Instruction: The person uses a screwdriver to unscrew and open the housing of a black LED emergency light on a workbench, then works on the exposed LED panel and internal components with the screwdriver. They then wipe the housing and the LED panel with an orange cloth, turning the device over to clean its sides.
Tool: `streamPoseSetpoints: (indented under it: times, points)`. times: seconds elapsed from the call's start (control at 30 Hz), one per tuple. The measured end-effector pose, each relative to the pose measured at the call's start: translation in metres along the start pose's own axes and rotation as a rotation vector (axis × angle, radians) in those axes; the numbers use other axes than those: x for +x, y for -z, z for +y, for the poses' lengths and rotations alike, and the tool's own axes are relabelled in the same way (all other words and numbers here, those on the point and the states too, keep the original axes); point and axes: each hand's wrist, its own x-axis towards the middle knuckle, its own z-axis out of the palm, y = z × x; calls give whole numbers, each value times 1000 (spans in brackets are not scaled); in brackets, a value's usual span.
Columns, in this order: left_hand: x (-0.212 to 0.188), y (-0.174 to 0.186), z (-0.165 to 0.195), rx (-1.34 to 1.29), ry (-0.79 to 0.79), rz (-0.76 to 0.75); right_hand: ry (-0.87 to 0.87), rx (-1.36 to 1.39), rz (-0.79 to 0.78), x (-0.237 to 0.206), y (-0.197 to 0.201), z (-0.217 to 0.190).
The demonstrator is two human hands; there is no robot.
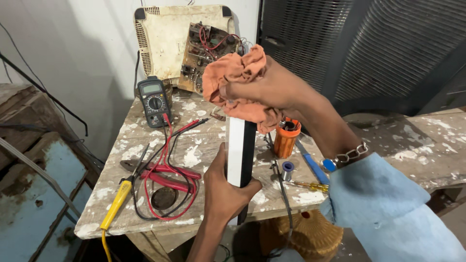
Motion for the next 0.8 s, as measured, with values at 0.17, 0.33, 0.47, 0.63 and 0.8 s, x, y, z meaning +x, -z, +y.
streamPoseSetpoints:
  times: [0.17,0.33,0.47,0.63,0.8]
  points:
    - [-1,0,0,8,-14,-8,-137,55,77,12,-3,3]
    - [-2,-1,-4,-4,6,-19,-192,-244,64,19,4,1]
    - [-4,-6,-10,0,-69,0,-245,-139,89,18,9,4]
    - [-2,-9,-16,18,-117,8,-352,190,100,12,17,22]
    - [-2,-3,-17,-2,-71,-2,244,163,83,-25,-11,81]
